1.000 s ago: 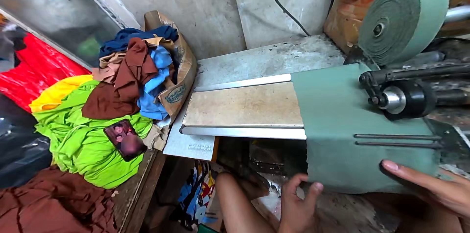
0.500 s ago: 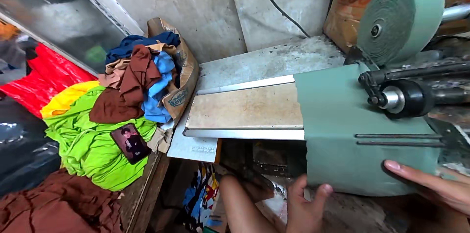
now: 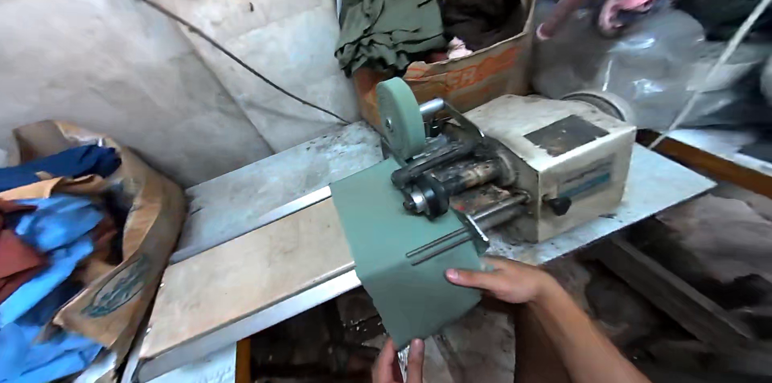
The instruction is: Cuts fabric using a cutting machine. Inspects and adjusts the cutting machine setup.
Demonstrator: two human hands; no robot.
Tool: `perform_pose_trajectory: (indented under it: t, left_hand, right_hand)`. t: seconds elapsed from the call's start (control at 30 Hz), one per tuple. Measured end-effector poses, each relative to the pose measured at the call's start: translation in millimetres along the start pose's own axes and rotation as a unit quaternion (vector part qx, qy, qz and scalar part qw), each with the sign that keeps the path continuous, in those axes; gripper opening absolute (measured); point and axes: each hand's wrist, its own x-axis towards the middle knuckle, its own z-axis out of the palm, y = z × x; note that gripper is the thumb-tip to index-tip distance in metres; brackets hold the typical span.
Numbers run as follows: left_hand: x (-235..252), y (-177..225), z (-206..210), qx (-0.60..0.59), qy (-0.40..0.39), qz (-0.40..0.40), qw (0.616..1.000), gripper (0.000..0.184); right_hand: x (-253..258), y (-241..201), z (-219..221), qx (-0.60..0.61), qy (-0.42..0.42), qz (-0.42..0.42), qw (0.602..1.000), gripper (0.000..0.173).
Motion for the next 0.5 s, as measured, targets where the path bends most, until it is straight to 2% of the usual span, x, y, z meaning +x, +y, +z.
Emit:
perform_pose_trajectory:
  t: [0.17, 0.23, 0.3, 0.4, 0.5]
  left_hand:
    - [0, 3, 0, 0.011, 0.000, -0.004, 1.000, 0.014]
    - [-2, 7, 6, 0.001, -0.004, -0.014, 1.000, 0.017]
    - [-1, 13, 7, 0.003, 0.031, -0.029, 0.999, 0.021]
    - [4, 20, 7, -0.006, 0.043, 0.000, 0.999, 0.023]
    - [9, 18, 8, -0.004, 0.033, 0.017, 0.999, 0.021]
  right_hand:
    - [-1, 2, 1, 0.004, 0.008, -0.002, 1.000, 0.033]
    - [-6, 4, 3, 0.000, 0.035, -0.032, 0.999, 0.031]
    - [-7, 7, 9, 0.009, 0.057, -0.058, 0.997, 0.024]
    - [2, 0, 12, 0.028, 0.017, -0.052, 0.998, 0.014]
    - [6, 1, 4, 0.036, -0.028, -0.068, 0.997, 0.012]
